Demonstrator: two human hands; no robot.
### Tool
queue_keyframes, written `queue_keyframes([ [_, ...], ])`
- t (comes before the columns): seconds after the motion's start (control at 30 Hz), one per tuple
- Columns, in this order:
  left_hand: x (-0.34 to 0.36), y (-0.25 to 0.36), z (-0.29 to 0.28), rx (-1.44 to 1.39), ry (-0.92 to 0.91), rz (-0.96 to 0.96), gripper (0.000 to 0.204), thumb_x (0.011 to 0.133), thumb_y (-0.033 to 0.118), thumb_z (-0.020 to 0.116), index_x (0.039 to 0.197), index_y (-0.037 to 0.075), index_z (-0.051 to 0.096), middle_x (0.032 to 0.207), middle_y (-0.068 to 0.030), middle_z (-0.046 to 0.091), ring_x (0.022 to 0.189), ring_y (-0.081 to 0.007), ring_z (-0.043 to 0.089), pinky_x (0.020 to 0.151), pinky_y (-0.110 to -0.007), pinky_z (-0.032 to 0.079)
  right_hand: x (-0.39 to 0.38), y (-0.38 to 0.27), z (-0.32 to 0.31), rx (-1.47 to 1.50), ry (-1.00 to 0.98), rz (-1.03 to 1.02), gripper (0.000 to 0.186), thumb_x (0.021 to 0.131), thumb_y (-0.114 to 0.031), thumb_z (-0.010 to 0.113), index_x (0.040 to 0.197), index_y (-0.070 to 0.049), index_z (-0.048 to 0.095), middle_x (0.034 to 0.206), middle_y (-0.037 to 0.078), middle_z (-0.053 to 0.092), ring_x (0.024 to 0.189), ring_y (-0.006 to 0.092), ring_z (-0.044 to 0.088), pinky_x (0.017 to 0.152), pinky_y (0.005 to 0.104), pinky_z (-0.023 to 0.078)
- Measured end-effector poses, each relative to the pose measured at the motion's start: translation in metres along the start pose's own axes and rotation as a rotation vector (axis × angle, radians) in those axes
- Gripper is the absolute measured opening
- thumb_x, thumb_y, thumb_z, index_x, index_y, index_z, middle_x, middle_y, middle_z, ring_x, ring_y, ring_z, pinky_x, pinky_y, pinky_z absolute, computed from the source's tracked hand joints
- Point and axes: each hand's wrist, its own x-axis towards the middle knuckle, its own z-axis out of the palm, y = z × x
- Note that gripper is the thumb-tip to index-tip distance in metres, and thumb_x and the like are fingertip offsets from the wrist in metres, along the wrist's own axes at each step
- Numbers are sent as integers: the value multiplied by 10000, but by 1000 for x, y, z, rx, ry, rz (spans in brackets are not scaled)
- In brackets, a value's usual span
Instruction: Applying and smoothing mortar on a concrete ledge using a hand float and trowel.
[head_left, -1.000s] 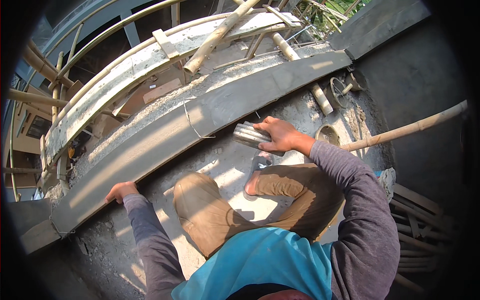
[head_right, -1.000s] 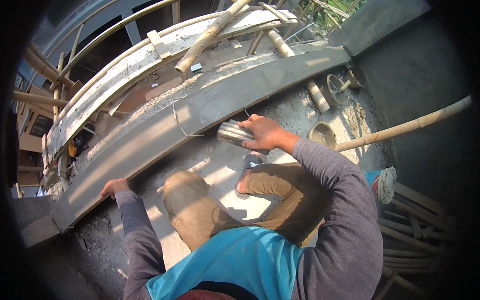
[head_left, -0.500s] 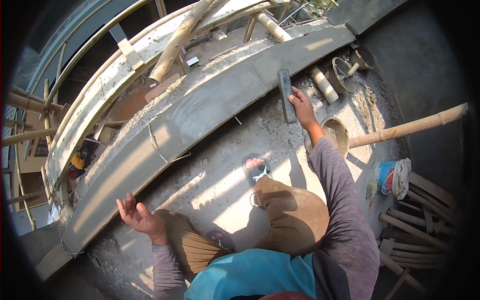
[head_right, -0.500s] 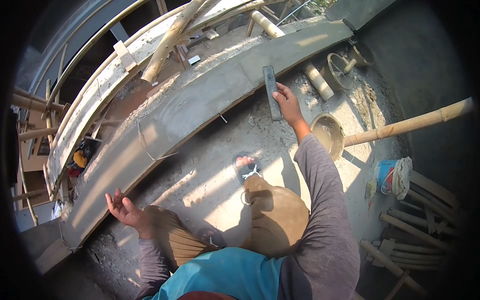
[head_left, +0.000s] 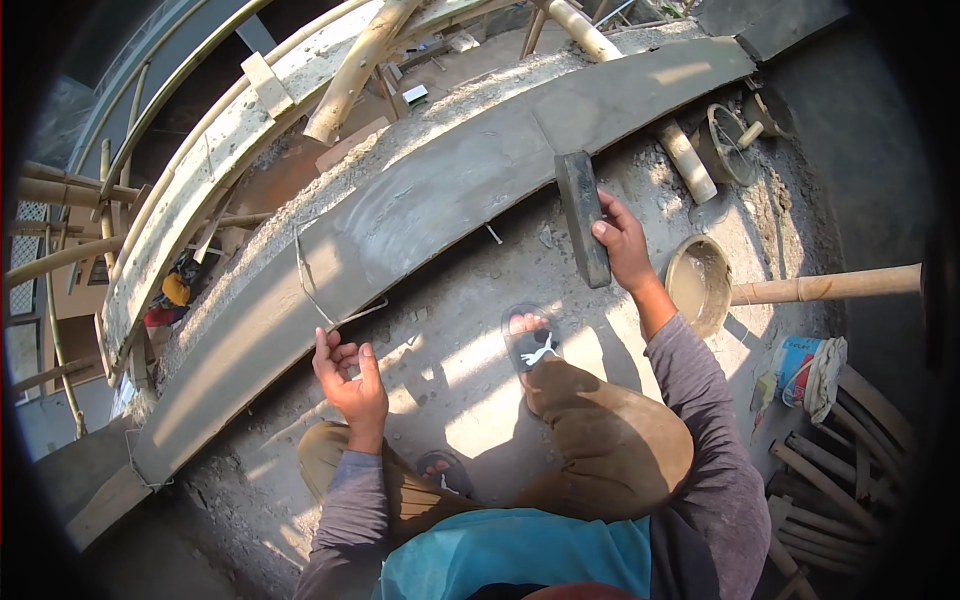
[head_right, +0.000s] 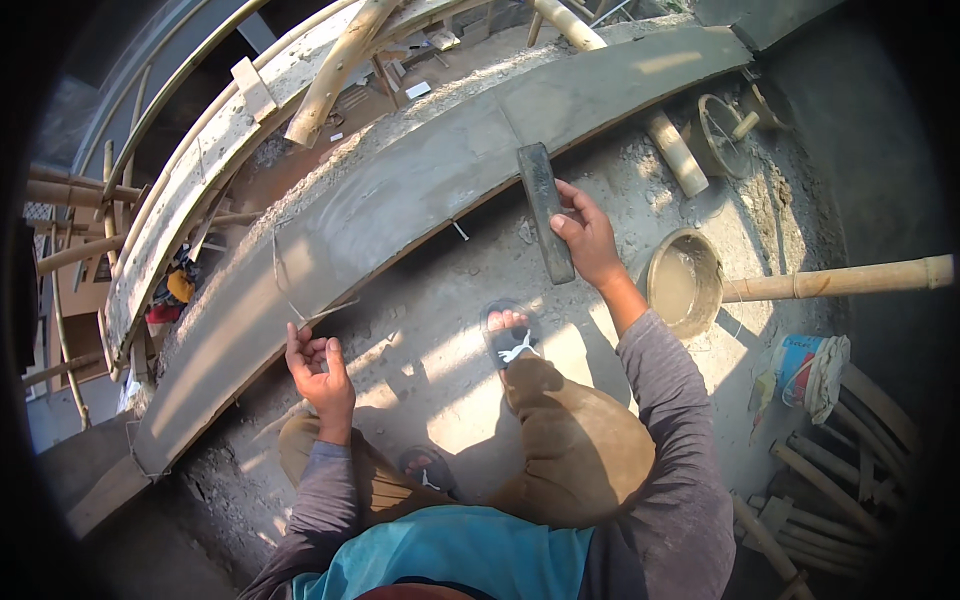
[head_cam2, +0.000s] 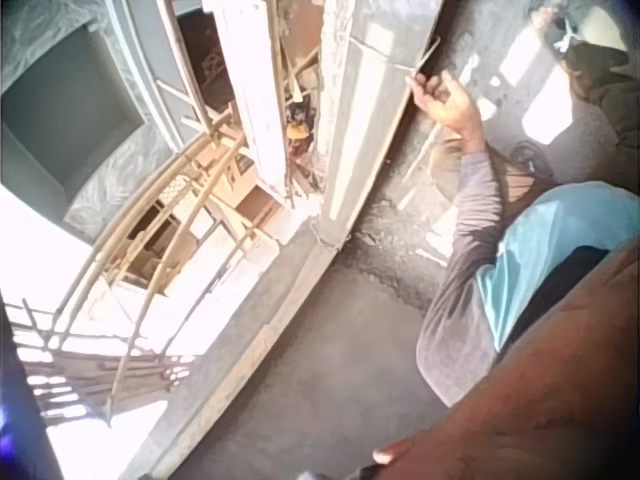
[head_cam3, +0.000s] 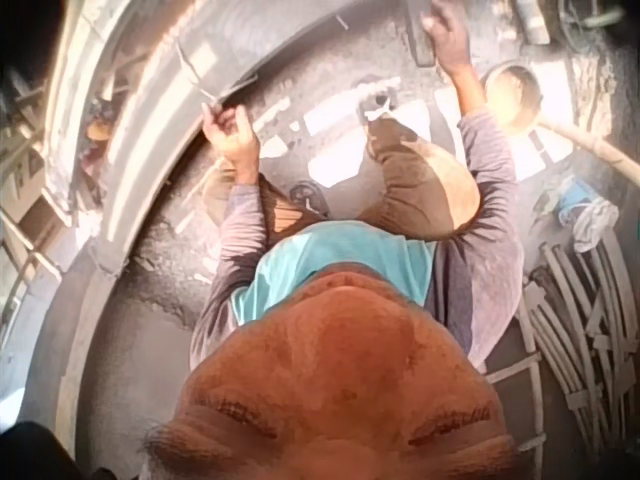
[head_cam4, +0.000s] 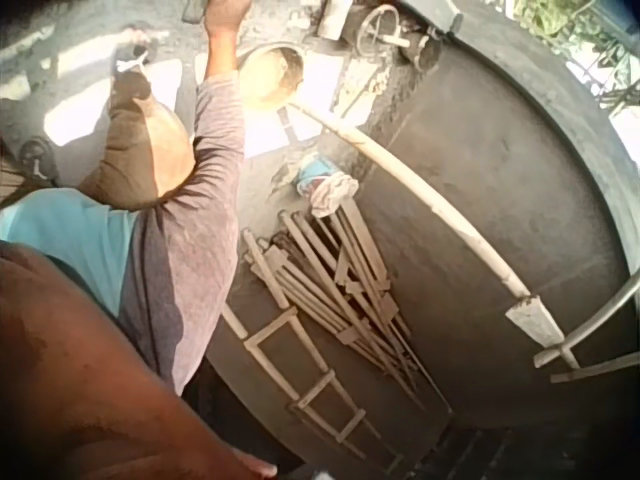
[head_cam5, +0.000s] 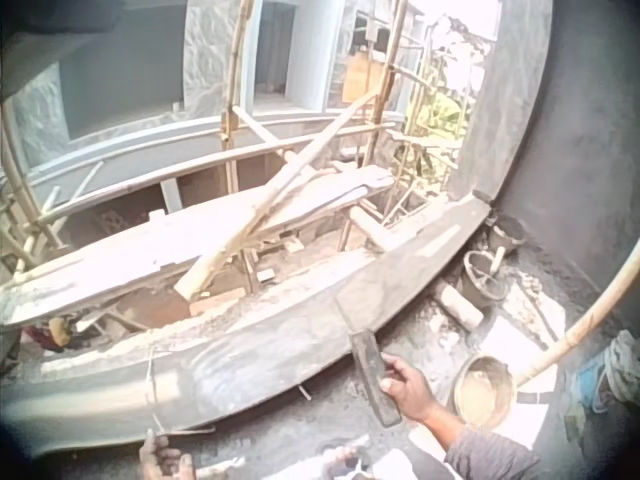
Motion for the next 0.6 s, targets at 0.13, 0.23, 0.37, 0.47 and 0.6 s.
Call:
queue_keyframes([
  [0.13,-1,-4,-5,80,-78,32,699,872,20,701,1497,-13,388,1317,-151,524,1029,-181,575,868,-302,504,38,-38,22,-550,35,-125,647,854,-386,706,1403,-79,553,1159,154,623,1033,255,628,903,338,498],
  [0.23,-3,0,-6,124,-128,84,691,884,-1,672,1503,-24,364,1389,-150,502,1115,-186,559,927,-305,496,79,-68,46,-914,73,-139,646,835,-430,707,1380,-107,579,1170,172,625,1084,324,630,927,403,502],
  [0.37,-2,1,-10,99,-86,84,718,875,4,680,1509,-21,343,1456,-161,466,1161,-198,545,947,-310,484,113,-74,78,-1096,-24,-40,646,839,-456,709,1370,-113,580,1184,169,621,1023,334,643,888,435,517],
  [0.47,-1,4,-16,15,-116,55,752,872,11,684,1524,-12,310,1488,-164,443,1184,-200,536,960,-310,475,85,-66,109,-1068,-102,-171,649,825,-453,720,1357,-109,584,1157,161,618,1026,344,635,879,441,519],
  [0.6,2,-4,-22,-174,-112,-20,822,851,7,681,1556,22,258,1492,-167,452,1176,-214,556,962,-322,472,26,-72,138,-868,-457,-247,689,783,-449,744,1357,-106,580,1153,133,605,1051,340,615,892,436,511],
])
